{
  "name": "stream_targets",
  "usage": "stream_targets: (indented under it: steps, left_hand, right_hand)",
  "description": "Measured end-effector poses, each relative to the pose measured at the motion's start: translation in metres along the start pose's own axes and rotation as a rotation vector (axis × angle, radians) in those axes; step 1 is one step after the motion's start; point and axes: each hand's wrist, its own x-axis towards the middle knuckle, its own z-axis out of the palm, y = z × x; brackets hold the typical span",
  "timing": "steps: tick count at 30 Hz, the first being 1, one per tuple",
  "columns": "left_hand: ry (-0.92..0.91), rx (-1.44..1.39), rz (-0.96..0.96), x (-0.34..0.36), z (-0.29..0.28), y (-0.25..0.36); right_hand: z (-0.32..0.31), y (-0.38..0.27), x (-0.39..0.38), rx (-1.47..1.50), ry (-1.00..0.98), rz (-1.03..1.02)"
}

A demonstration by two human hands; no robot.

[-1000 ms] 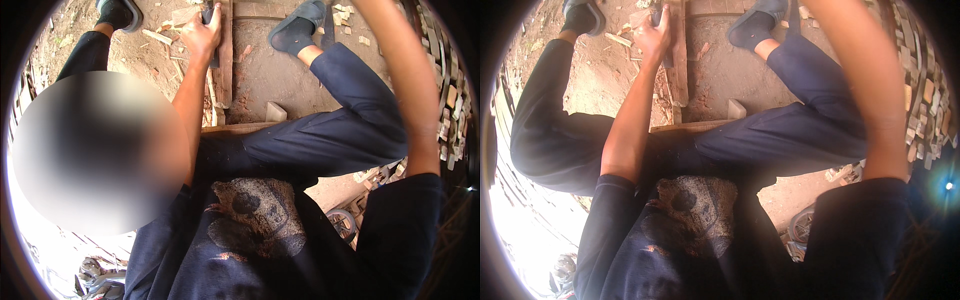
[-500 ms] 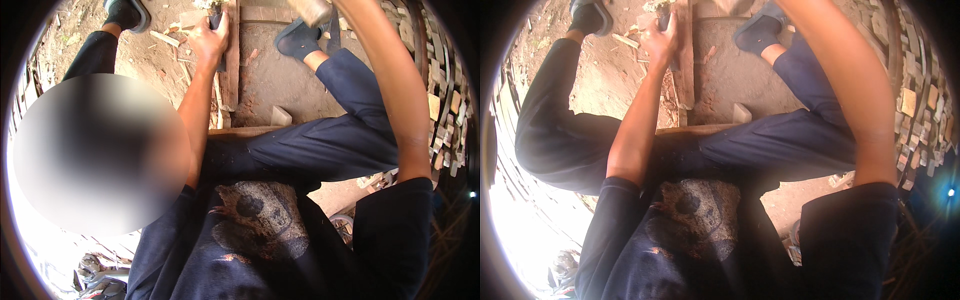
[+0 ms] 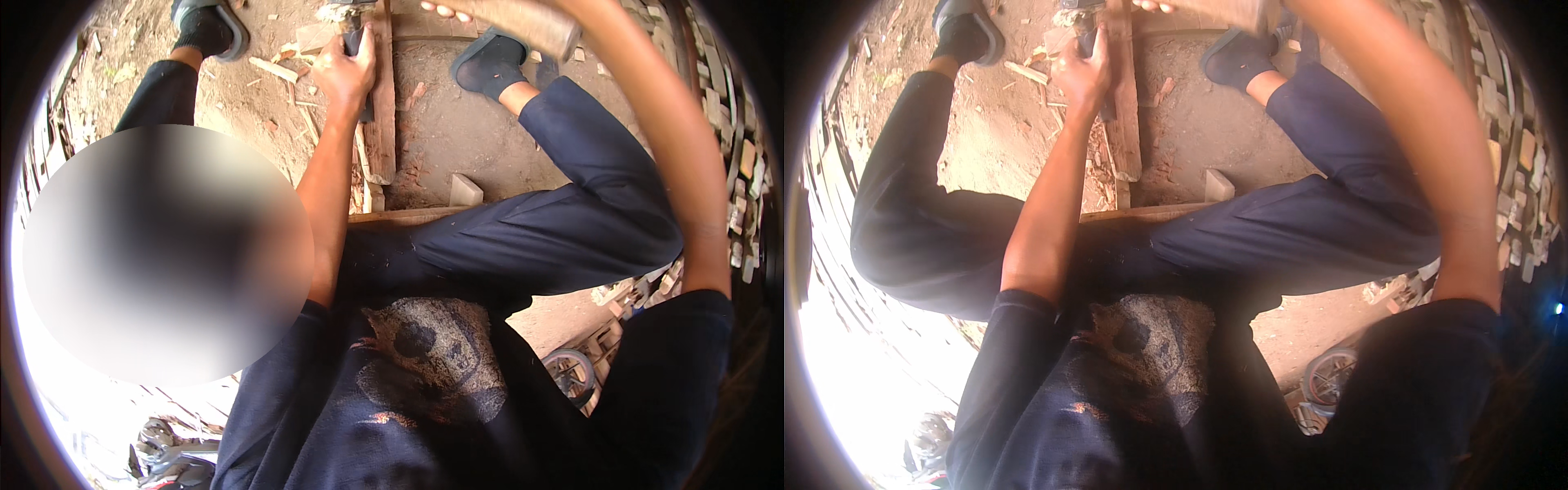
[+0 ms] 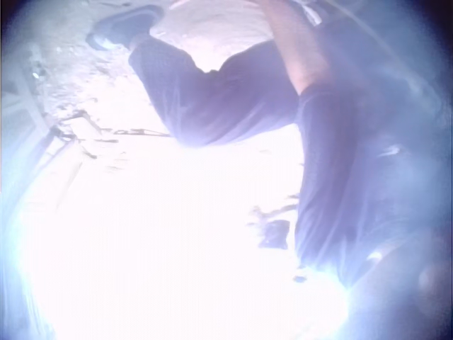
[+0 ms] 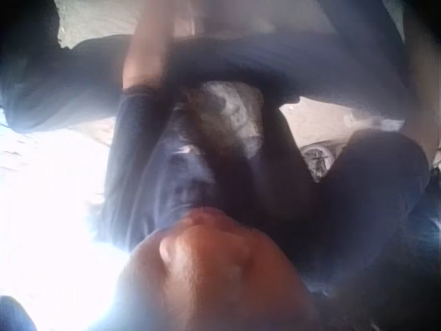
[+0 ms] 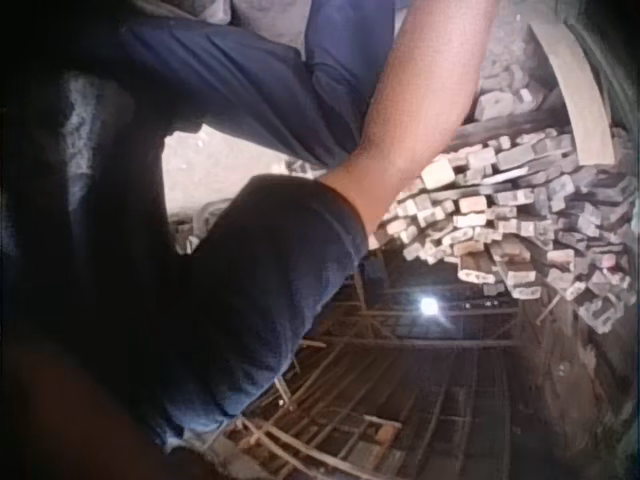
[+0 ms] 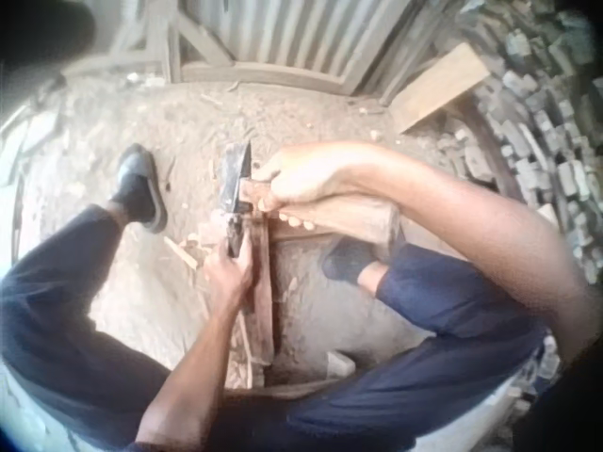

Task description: The person sits cross-legged on the ground and uses a chisel and mallet to carve a piece of wood. They repeatedly strike the chisel to remove wood shavings, occasionally adjusting the wood's position.

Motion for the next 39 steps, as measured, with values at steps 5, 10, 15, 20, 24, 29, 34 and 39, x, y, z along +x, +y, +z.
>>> stream_targets:
  steps: [5,10,15,20,24,29,34,39]
  left_hand:
    - [-0.017,-0.068,-0.029,-0.001,-0.001,0.001]
    - [0.003,-0.024,-0.02,-0.002,0.004,-0.006]
    - [-0.002,-0.001,-0.009,-0.001,-0.007,0.003]
    - [0.027,-0.021,0.006,-0.005,0.01,-0.009]
    - [-0.051,0.084,-0.008,-0.004,-0.002,0.001]
    - [-0.061,0.051,-0.002,-0.008,0.005,0.0]
    - [-0.097,0.079,-0.002,-0.005,0.0,0.008]
    - [-0.084,0.117,0.069,-0.009,-0.007,0.004]
  right_hand:
    - [-0.032,-0.001,0.038,0.079,-0.139,0.33]
    - [0.033,0.019,0.003,0.005,0.411,-0.283]
    - [-0.015,0.027,0.026,-0.001,0.082,-0.022]
    - [-0.01,0.01,0.042,0.342,0.172,0.441]
    - [0.001,-0.006,0.025,0.239,-0.246,0.386]
    - [-0.022,0.012,0.022,0.244,-0.315,0.194]
    - [-0.011,-0.003,0.02,0.331,0.116,0.342]
    - [-0.014,-0.014,0.02,0.221,-0.206,0.419]
